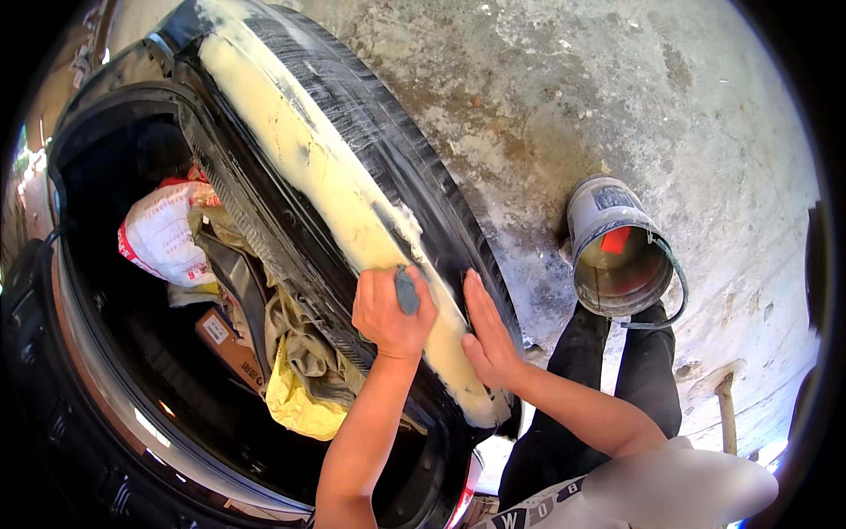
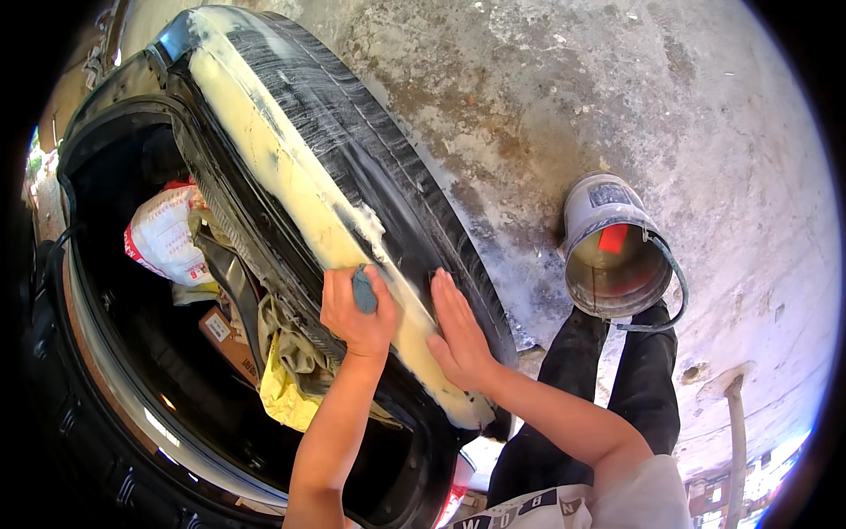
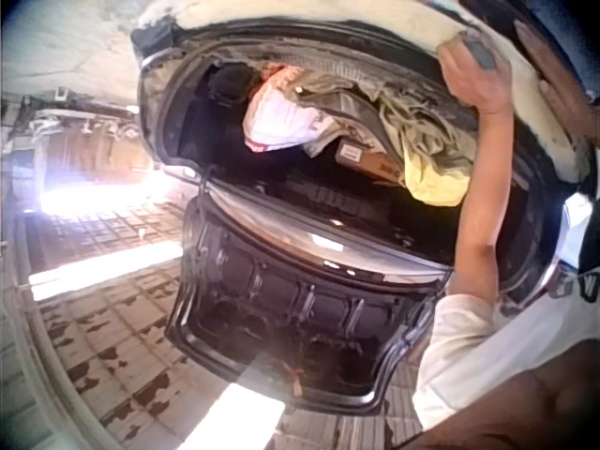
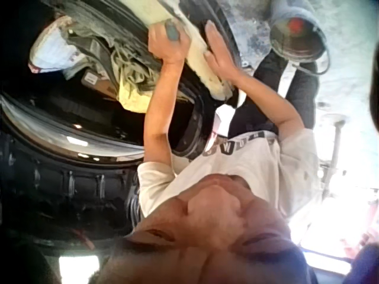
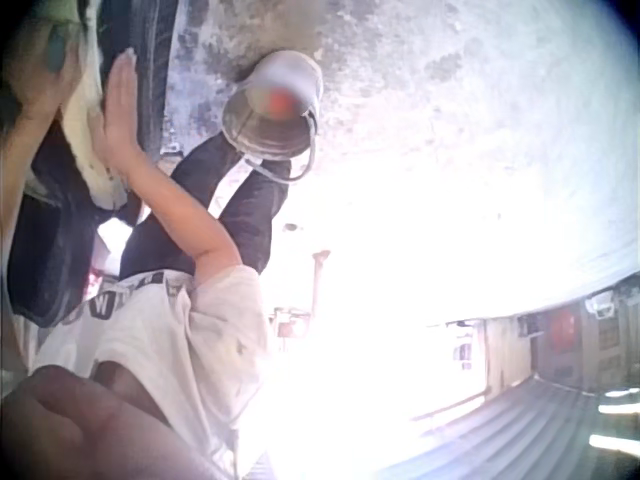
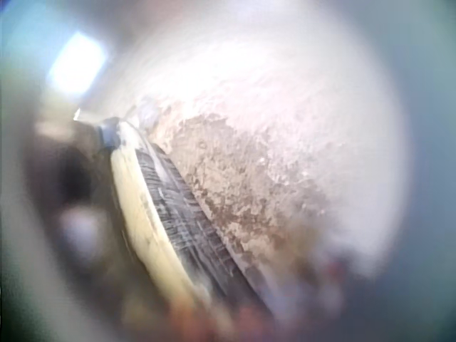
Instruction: The person applies a thick white body filler to a black car bumper using a putty knife. They spread the material across the surface, smoothing it out with the tool and their hand, and occasionally wipe the tool with a cloth.
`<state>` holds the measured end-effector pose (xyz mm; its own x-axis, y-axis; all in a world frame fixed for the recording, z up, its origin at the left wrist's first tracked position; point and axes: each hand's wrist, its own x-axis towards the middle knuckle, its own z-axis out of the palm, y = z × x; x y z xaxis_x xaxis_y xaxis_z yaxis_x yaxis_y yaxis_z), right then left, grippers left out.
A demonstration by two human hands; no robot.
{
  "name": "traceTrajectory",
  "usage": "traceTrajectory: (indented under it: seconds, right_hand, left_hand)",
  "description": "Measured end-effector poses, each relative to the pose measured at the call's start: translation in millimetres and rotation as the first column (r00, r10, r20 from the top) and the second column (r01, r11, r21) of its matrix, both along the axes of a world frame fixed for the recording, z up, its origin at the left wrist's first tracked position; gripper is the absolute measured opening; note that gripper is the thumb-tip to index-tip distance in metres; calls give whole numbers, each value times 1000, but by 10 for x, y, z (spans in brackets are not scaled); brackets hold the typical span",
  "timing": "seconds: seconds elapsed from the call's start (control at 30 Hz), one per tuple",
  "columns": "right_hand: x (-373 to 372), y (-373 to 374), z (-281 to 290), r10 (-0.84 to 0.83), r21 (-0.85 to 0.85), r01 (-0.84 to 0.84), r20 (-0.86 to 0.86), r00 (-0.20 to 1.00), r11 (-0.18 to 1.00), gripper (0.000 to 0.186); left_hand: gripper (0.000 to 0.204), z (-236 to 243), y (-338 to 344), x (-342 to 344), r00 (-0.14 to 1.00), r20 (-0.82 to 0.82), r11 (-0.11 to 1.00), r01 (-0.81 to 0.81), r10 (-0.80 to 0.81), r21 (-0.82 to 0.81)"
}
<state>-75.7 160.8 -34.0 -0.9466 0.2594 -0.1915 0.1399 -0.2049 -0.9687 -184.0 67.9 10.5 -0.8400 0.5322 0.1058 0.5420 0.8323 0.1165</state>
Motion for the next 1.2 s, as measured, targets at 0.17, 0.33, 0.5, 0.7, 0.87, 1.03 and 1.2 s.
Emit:
traceTrajectory:
  seconds: [0.17, 0.33, 0.5, 0.7, 0.87, 1.03, 1.2]
  right_hand:
    - [-939, 234, -259, -47, 39, 50, -70, 996, 998, 69]
    - [-1178, 81, -637, -102, 25, 106, -127, 987, 994, 67]
    - [726, -529, -673, 136, 61, -135, -11, 991, 989, 64]
    - [1835, 43, -847, 220, -142, -194, 194, 956, 971, 49]
    - [1799, 1453, -1227, -152, 18, 158, 386, 910, 987, 46]
    - [2243, 2289, -1791, -128, 528, -329, 654, 746, 783, 50]
    - [2667, 2466, -2083, 106, 261, -469, 776, 622, 844, 54]
  left_hand:
    - [12, -4, -10, -6, 1000, -23, 1000, 13, -14, -12]
    - [13, -37, -31, 13, 999, -45, 999, 6, -7, -32]
    - [14, -44, 12, 16, 996, -86, 1000, -11, 10, -7]
    - [16, -13, 63, 85, 987, -92, 990, -136, 133, -30]
    - [20, 9, 105, 265, 958, -140, 962, -262, 249, -79]
    - [21, -5, 158, 462, 933, -185, 944, -324, 308, -63]
    - [18, -97, 189, 461, 897, -247, 921, -387, 367, -38]
